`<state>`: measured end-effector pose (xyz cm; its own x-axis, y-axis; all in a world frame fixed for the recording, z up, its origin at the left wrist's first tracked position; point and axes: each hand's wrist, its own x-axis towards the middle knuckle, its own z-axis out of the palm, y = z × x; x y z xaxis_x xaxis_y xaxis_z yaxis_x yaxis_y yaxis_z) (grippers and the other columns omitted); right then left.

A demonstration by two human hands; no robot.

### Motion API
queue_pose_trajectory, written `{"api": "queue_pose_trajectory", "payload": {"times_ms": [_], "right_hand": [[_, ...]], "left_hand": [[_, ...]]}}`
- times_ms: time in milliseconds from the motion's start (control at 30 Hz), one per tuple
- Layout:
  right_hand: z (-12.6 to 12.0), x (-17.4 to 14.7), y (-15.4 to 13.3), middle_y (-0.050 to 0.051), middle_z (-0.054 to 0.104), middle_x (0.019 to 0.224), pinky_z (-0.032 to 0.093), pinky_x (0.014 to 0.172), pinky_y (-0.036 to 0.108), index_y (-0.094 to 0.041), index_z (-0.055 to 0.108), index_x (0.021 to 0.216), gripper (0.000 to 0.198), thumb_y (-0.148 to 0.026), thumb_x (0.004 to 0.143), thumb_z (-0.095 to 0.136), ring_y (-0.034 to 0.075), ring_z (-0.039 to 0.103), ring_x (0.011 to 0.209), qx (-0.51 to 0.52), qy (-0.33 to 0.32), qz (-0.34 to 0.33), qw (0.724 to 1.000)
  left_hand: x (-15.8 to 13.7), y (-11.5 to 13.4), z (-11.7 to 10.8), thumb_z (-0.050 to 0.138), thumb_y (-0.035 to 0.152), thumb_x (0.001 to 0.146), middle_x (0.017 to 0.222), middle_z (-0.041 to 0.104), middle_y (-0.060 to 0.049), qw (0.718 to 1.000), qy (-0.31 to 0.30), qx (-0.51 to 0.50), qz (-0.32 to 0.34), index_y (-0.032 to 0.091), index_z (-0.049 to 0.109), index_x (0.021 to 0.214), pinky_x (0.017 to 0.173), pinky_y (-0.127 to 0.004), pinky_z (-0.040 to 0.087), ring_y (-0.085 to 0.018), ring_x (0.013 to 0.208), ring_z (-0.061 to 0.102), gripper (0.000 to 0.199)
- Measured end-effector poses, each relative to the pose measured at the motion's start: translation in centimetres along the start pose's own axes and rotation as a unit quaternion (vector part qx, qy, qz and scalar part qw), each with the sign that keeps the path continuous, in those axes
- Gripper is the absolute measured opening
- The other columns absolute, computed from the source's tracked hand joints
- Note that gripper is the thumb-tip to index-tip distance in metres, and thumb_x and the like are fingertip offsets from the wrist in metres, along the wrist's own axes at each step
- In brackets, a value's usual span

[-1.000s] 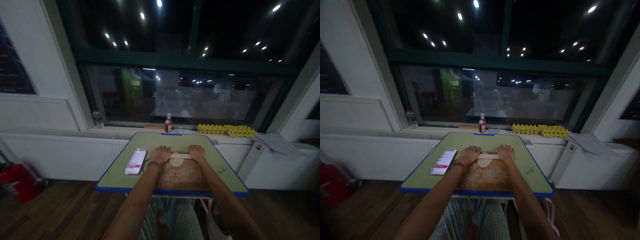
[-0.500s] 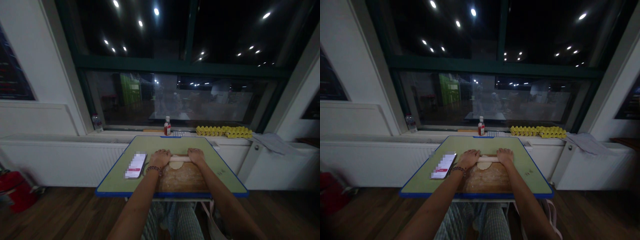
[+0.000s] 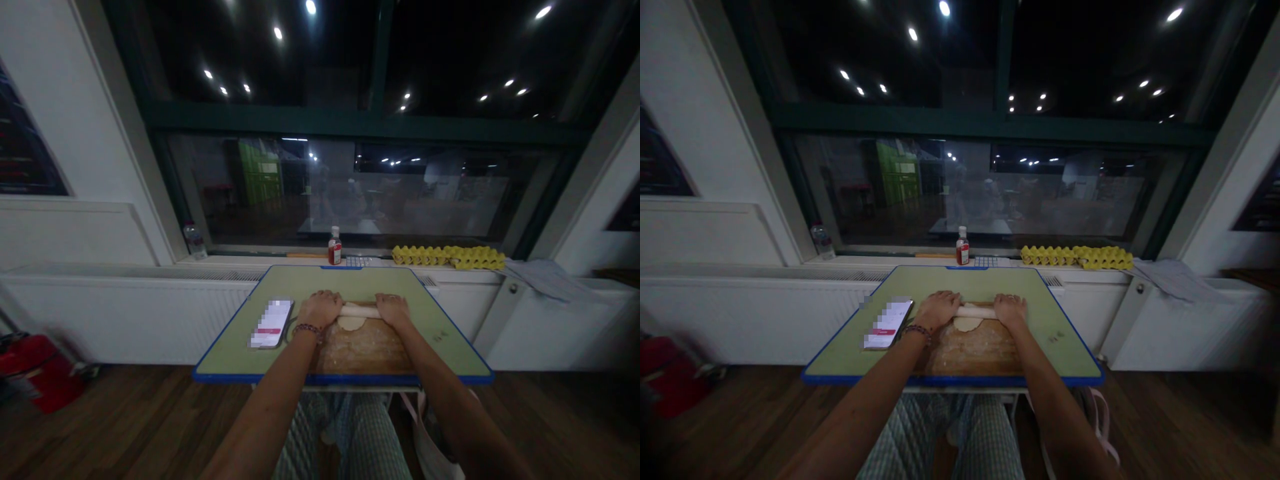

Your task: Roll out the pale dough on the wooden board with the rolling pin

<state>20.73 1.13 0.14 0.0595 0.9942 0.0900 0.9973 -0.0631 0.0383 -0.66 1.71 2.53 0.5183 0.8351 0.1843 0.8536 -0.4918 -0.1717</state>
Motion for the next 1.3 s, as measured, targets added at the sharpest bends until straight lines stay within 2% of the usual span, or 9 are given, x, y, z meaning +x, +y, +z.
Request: {"api": "queue_pose_trajectory", "payload": {"times_ms": [100,300,467,667,800,933,1067,1300], "right_hand": [[0.0,0.0,-0.1,0.014,0.063,0.126,0.037,0.097,0.048,-0.019,0.061,0.12,0.043,-0.021,0.097,0.025,0.028,0.054,0.121,0.003,0.014,0.004,1.0],[-0.3,-0.6,-0.4,0.016,0.064,0.124,0.033,0.101,0.051,-0.018,0.063,0.119,0.042,-0.022,0.097,0.027,0.03,0.051,0.123,0.0,0.042,0.006,0.999],[0.0,-1.1,-0.4,0.015,0.065,0.123,0.03,0.103,0.054,-0.018,0.065,0.116,0.041,-0.022,0.097,0.028,0.031,0.05,0.124,0.0,0.057,-0.006,0.998],[0.5,-1.0,-0.3,0.016,0.066,0.121,0.03,0.103,0.056,-0.017,0.065,0.116,0.042,-0.02,0.097,0.028,0.032,0.052,0.122,0.011,0.057,-0.01,0.998],[0.6,-1.4,-0.5,0.016,0.065,0.124,0.028,0.104,0.057,-0.017,0.063,0.12,0.042,-0.019,0.096,0.028,0.033,0.049,0.125,0.006,0.063,-0.011,0.998],[0.7,-1.5,-0.5,0.016,0.064,0.126,0.028,0.105,0.057,-0.017,0.063,0.122,0.043,-0.021,0.096,0.028,0.033,0.047,0.129,0.004,0.074,-0.014,0.997],[0.7,-1.3,-0.2,0.016,0.063,0.127,0.026,0.105,0.059,-0.018,0.063,0.122,0.04,-0.021,0.096,0.032,0.034,0.045,0.13,-0.013,0.059,-0.032,0.998],[-0.1,-1.8,-0.6,0.015,0.065,0.124,0.025,0.106,0.059,-0.017,0.067,0.115,0.04,-0.021,0.097,0.031,0.035,0.046,0.129,-0.023,0.07,-0.036,0.997]], "left_hand": [[0.0,0.0,0.1,0.037,0.02,0.097,0.116,0.067,-0.016,1.0,-0.006,-0.001,-0.003,0.013,0.062,0.118,0.093,-0.041,0.047,-0.027,0.112,0.059,0.034],[0.0,-0.3,1.1,0.034,0.024,0.098,0.117,0.067,-0.01,0.999,0.0,-0.027,-0.039,0.021,0.061,0.121,0.095,-0.039,0.046,-0.023,0.113,0.058,0.035],[0.0,-0.3,1.1,0.037,0.023,0.097,0.119,0.066,-0.012,1.0,0.001,-0.017,-0.02,0.018,0.061,0.12,0.095,-0.038,0.046,-0.024,0.116,0.057,0.033],[0.2,-0.4,0.6,0.036,0.022,0.097,0.114,0.068,-0.014,1.0,-0.008,0.008,0.0,0.016,0.064,0.114,0.091,-0.04,0.048,-0.026,0.109,0.061,0.033],[0.4,-0.6,0.8,0.04,0.021,0.095,0.112,0.068,-0.013,1.0,-0.018,0.009,0.01,0.018,0.065,0.112,0.092,-0.04,0.048,-0.025,0.108,0.061,0.03],[0.3,-0.6,1.0,0.04,0.025,0.096,0.112,0.068,-0.014,1.0,-0.02,-0.005,-0.008,0.018,0.065,0.111,0.093,-0.04,0.048,-0.026,0.108,0.061,0.03],[0.0,-0.5,1.2,0.037,0.027,0.098,0.115,0.067,-0.011,0.999,-0.025,-0.026,-0.039,0.021,0.064,0.113,0.092,-0.039,0.048,-0.025,0.109,0.061,0.032],[-0.5,-0.4,2.0,0.032,0.031,0.1,0.119,0.067,-0.009,0.997,0.028,-0.041,-0.052,0.022,0.061,0.12,0.099,-0.039,0.043,-0.023,0.115,0.056,0.037]]}}
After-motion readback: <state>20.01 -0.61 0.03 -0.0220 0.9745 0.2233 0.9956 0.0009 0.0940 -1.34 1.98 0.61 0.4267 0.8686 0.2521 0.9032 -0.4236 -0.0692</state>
